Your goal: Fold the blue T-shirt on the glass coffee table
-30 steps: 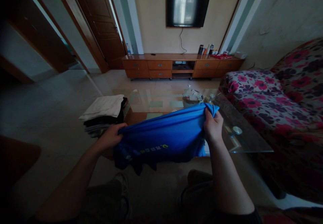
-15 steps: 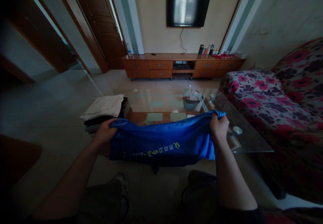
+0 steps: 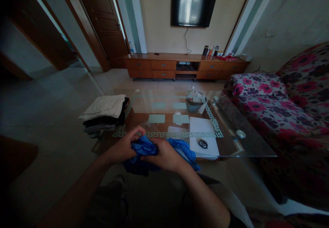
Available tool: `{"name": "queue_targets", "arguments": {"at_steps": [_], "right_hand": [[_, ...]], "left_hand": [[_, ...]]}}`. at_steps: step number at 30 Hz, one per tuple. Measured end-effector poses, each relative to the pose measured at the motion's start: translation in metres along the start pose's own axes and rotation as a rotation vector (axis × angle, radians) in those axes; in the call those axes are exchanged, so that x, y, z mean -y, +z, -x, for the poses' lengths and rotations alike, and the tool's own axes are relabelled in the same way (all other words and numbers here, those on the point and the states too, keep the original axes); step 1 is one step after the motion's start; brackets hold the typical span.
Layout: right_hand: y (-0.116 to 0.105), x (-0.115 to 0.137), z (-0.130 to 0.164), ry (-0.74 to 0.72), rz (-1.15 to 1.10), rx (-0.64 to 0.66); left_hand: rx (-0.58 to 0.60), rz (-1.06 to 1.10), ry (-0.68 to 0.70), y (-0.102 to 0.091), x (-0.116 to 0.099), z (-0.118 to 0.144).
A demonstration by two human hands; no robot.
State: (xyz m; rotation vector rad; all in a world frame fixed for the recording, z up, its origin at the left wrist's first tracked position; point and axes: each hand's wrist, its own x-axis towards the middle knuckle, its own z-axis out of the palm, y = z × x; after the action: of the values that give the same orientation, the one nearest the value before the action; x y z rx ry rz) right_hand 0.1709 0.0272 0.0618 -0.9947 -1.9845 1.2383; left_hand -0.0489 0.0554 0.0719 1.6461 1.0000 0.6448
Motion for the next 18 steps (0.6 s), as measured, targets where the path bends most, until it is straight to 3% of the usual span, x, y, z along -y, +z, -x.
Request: {"name": "queue_targets", "arguments": {"at_steps": [2, 5, 10, 14, 18], "right_hand": [[-0.008, -0.001, -0.001, 0.055, -0.015, 0.046], [-0.021, -0.001, 0.001, 0.063, -0.054, -0.022], [-0.048, 0.001, 0.005, -0.053, -0.32, -0.371], [-0.074, -0.002, 0.006, -0.065, -0.451, -0.634], [-0.094, -0.016, 0.01, -0.014, -0.274, -0.696]], "left_hand": [[0.03, -0.005, -0.011, -0.003, 0.002, 0.003], [0.018, -0.046, -0.011, -0.006, 0.005, 0.003], [0.1, 0.036, -0.012, -0.006, 0.012, -0.002], [-0.039, 0.169, -0.103, -0.006, 0.019, -0.006], [-0.158, 0.545, -0.119, -0.001, 0.017, -0.008]]}}
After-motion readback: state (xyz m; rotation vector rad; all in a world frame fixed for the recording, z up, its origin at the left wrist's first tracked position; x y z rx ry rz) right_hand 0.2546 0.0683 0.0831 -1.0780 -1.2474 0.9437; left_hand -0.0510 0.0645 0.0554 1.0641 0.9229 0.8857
